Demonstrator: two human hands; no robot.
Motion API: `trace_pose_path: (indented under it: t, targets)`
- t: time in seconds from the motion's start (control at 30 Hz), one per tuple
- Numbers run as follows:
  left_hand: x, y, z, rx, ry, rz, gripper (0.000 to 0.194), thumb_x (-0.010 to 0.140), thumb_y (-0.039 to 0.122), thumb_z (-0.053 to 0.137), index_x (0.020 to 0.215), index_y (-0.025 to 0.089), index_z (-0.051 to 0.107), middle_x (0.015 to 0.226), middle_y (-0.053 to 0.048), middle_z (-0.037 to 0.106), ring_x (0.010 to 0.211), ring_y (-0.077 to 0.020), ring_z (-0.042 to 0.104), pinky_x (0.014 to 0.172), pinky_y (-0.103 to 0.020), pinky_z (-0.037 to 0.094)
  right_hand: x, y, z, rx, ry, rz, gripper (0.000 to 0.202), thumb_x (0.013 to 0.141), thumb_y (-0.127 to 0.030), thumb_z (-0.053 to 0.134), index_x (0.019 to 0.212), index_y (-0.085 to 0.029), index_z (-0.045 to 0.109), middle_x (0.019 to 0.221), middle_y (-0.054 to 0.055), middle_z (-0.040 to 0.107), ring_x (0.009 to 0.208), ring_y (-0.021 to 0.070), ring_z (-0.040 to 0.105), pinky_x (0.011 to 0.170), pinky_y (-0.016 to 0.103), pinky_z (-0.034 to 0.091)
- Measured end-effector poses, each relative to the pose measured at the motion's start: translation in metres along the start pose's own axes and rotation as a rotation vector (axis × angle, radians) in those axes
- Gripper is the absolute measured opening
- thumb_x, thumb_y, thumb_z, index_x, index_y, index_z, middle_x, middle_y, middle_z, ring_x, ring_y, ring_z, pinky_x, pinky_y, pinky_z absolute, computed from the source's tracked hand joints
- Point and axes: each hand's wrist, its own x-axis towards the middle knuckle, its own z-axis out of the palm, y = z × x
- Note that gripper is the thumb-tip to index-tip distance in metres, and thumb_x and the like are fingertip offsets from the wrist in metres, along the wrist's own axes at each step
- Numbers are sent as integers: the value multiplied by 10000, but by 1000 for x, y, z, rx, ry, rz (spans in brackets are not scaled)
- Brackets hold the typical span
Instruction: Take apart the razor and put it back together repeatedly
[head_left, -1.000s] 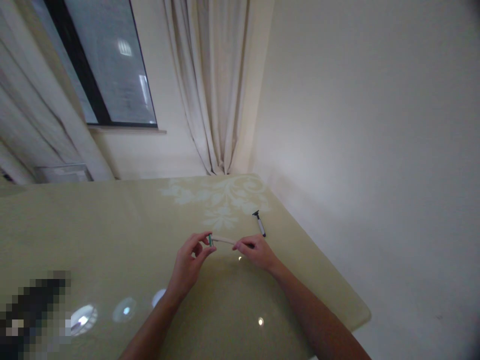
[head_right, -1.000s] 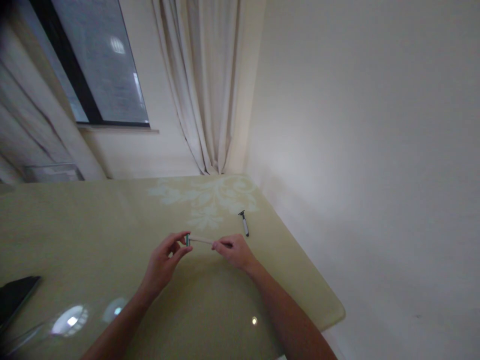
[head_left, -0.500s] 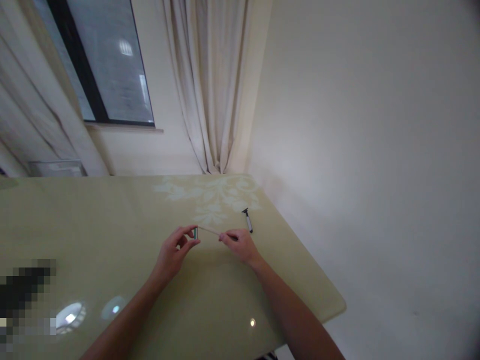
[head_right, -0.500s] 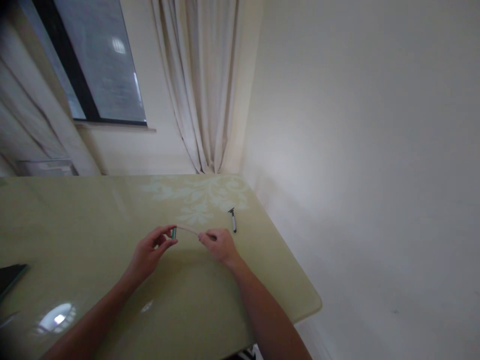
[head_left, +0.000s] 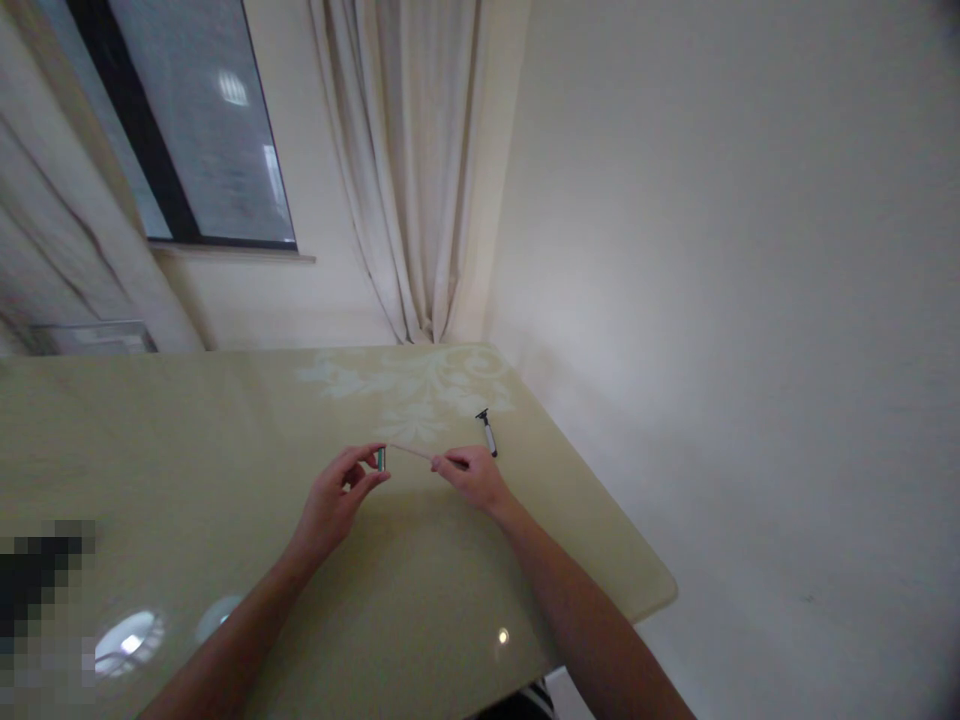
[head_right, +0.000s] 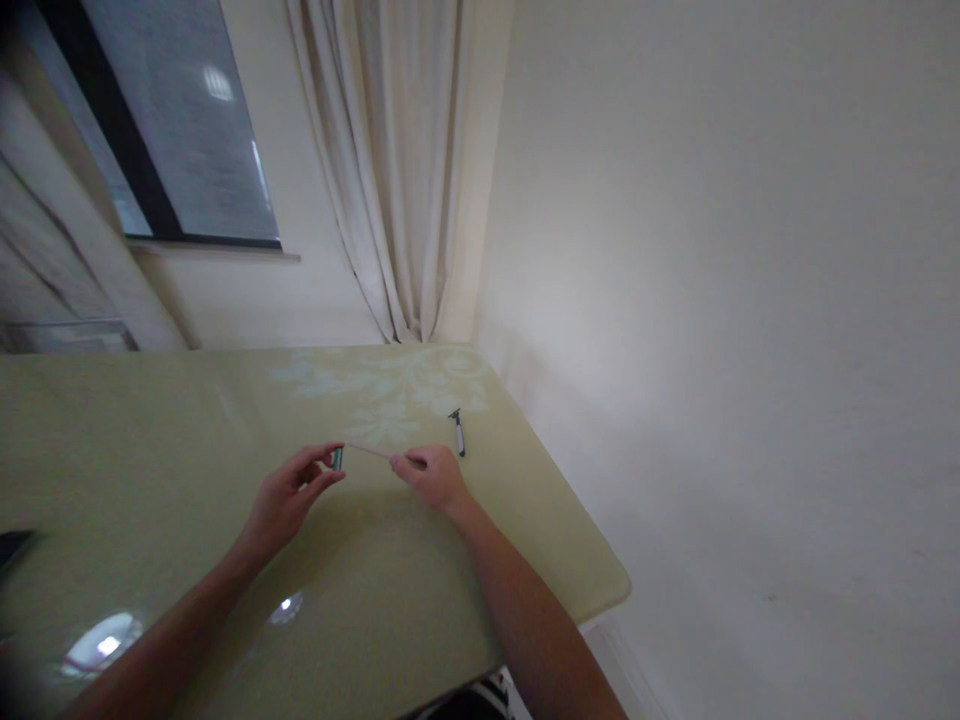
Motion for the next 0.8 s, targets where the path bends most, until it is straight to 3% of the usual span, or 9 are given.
trace_pose_path:
  t: [0.13, 0.23, 0.4, 0.5, 0.67, 0.8]
  targets:
    - [0, -1, 1, -1, -5, 10, 331, 818, 380, 755, 1115, 236, 740, 847, 16, 650, 579, -99, 512, 570, -230, 441, 1, 0, -1, 80, -23, -7, 541, 937, -587, 552, 871, -133, 839, 542, -21, 475, 529, 102, 383, 532, 250, 239]
    - [0, 2, 2, 4, 4, 16, 317, 826, 374, 744, 1112, 239, 744, 855, 17, 654, 579, -97, 512, 570, -229, 440, 1, -2, -4, 81, 48, 14, 563, 934, -592, 545, 844, -120, 839, 535, -18, 456, 528, 104, 380, 531, 254, 237]
    - [-2, 8, 7, -14, 15, 6, 329, 819, 372, 751, 1120, 239, 743, 824, 23, 649, 574, -98, 501, 560, -224, 432, -1, -6, -6, 168, -75, -18, 558, 927, -597, 553, 886, -124, 845, 528, -31, 430, 514, 98, 338, 525, 254, 239]
    - [-3, 8, 9, -31, 12, 12, 302, 813, 352, 759, 1089, 231, 746, 832, 20, 656, 582, -99, 507, 562, -224, 430, -1, -5, -5, 135, -2, -11, 583, 928, -606, 544, 864, -111, 845, 524, -22, 445, 512, 99, 349, 525, 256, 235]
    - [-3, 6, 7, -28, 0, 23, 334, 828, 354, 758, 1143, 244, 740, 849, 22, 655, 584, -98, 502, 568, -228, 432, 0, -1, -7, 122, -48, -44, 539, 928, -584, 571, 881, -124, 847, 526, -22, 464, 510, 98, 361, 522, 251, 238]
    - [-3, 5, 5, -33, 7, 21, 323, 829, 354, 760, 1133, 246, 740, 855, 18, 655, 584, -99, 507, 557, -225, 428, 0, 2, -9, 110, -6, -35, 554, 933, -587, 564, 875, -115, 846, 534, -19, 464, 517, 98, 368, 522, 254, 235]
